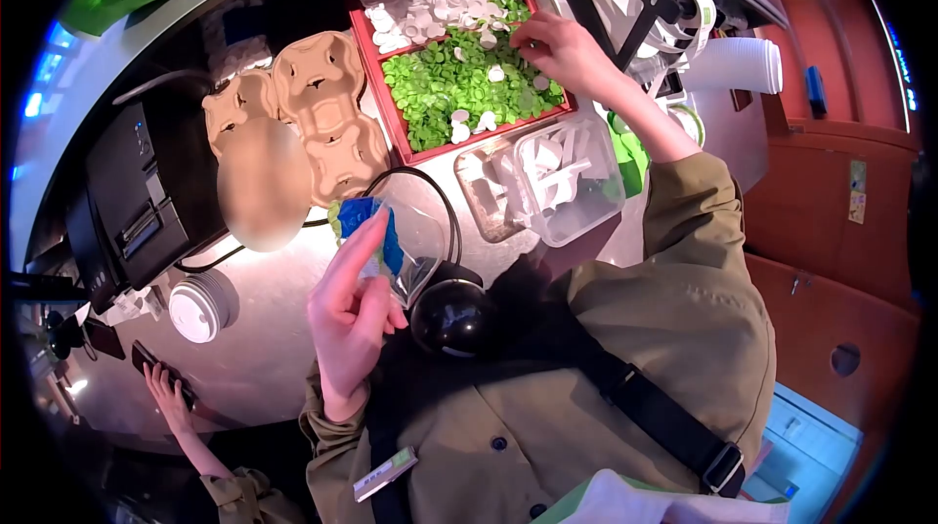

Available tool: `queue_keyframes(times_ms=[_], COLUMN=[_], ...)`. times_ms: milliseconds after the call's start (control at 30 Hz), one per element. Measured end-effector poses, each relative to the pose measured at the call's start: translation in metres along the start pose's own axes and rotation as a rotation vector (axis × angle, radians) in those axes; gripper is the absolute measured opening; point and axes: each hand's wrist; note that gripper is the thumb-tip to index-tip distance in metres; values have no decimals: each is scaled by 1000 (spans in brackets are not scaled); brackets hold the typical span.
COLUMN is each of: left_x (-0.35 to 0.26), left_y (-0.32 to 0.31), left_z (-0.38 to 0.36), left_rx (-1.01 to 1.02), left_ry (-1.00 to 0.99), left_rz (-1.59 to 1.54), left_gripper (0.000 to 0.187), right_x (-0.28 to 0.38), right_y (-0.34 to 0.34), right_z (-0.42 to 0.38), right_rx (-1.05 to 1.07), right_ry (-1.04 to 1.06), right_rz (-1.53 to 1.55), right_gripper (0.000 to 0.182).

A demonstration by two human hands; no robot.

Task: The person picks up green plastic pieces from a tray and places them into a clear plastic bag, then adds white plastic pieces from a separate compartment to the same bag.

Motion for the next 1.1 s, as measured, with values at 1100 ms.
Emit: queue_keyframes(times_ms=[1100], left_x=[3], left_y=[-14], left_z=[13], left_rx=[107], left_ry=[1], left_rz=[30], left_gripper=[47], right_x=[8], right_y=[-17], right_z=[-9], right_rx=[138], right_ry=[-301], right_rz=[91], right_gripper=[34])
Point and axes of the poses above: each hand's wrist, its own z-axis towards the middle knuckle, its own y-axis out of the back of the hand, x = y × z, and after that the axes turned 13 degrees about -z, right-handed
